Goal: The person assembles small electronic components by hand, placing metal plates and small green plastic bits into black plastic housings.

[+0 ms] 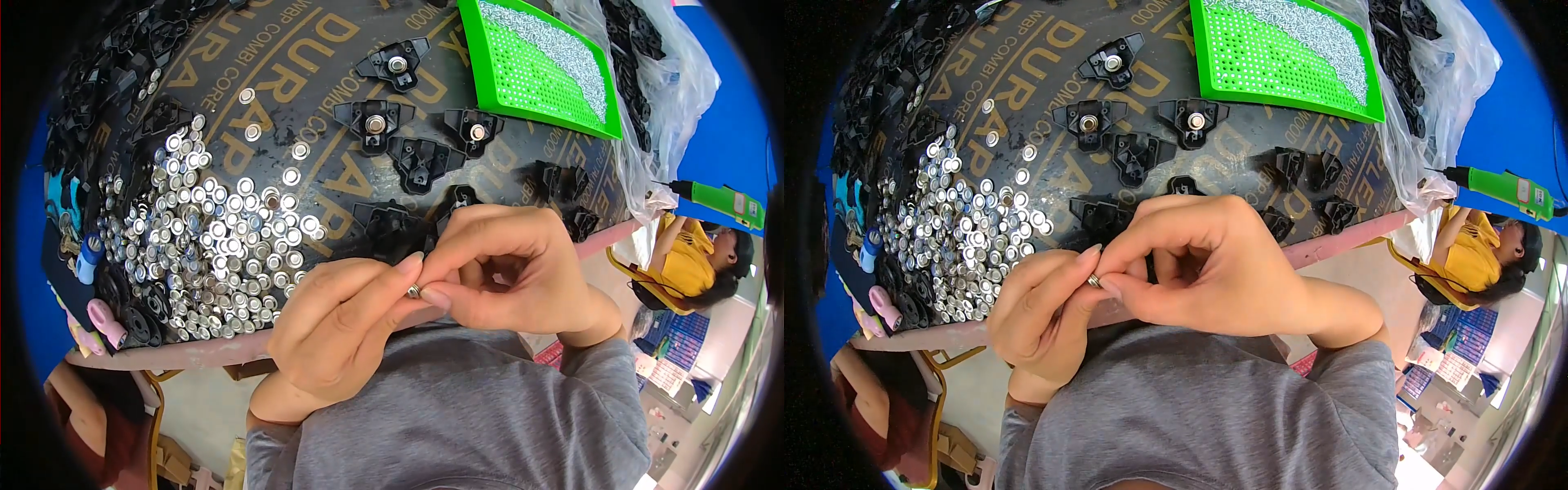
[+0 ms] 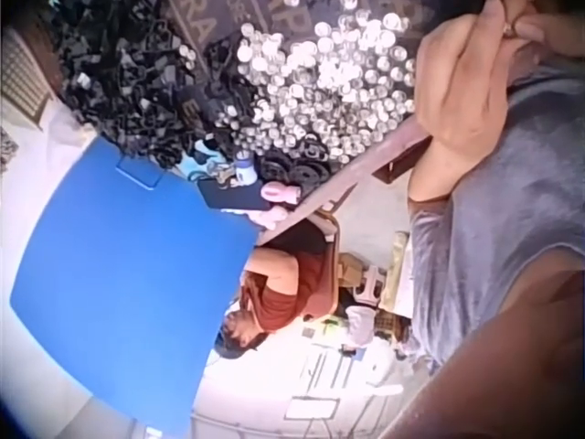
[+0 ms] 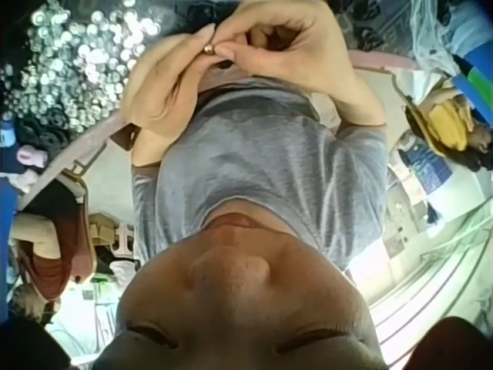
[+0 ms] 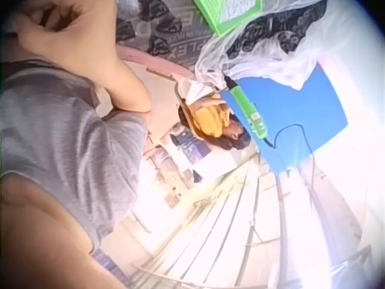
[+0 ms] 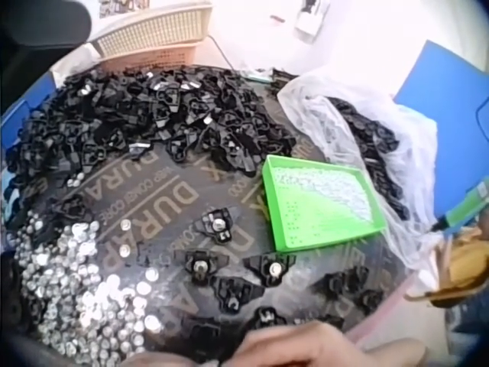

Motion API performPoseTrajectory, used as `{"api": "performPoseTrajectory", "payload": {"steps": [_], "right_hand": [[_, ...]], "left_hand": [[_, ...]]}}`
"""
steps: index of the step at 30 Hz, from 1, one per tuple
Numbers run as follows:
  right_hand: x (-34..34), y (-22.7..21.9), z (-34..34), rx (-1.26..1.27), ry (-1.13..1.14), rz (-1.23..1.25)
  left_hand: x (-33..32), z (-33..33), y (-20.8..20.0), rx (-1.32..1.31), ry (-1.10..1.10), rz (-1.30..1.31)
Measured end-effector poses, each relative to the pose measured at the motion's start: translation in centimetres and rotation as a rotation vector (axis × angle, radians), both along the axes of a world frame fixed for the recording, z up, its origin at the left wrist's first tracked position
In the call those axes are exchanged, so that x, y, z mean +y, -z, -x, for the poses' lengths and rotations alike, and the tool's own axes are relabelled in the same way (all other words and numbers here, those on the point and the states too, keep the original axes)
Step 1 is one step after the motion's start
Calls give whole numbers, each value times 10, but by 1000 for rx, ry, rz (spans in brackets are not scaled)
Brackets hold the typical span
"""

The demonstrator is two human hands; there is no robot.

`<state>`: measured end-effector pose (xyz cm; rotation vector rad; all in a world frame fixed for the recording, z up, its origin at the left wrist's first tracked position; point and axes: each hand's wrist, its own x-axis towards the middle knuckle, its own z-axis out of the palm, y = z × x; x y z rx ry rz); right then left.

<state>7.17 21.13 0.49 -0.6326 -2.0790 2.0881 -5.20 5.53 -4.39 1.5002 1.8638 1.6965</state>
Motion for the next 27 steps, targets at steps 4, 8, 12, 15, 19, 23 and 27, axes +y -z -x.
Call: {"api": "performPoseTrajectory", "payload": {"steps": [4, 8, 12, 15, 19, 23, 27], "right_hand": [[-4, -1, 1, -34, 67, 80], [15, -5, 4, -7, 38, -480], [43, 3, 13, -69, 67, -854], [49, 7, 17, -80, -9, -833], [51, 16, 23, -68, -78, -873], [48, 15, 26, -123, -80, -923], [44, 18, 27, -145, -44, -958]], "left_hand": [[-1, 0, 0, 0, 1, 16], [-1, 0, 4, -23, -22, 22], [1, -2, 8, -53, -36, 4], [1, -1, 8, -42, -24, 10], [1, -1, 7, -40, -31, 14], [1, -1, 6, -61, -21, 14], [1, -1, 5, -71, -12, 26]]}}
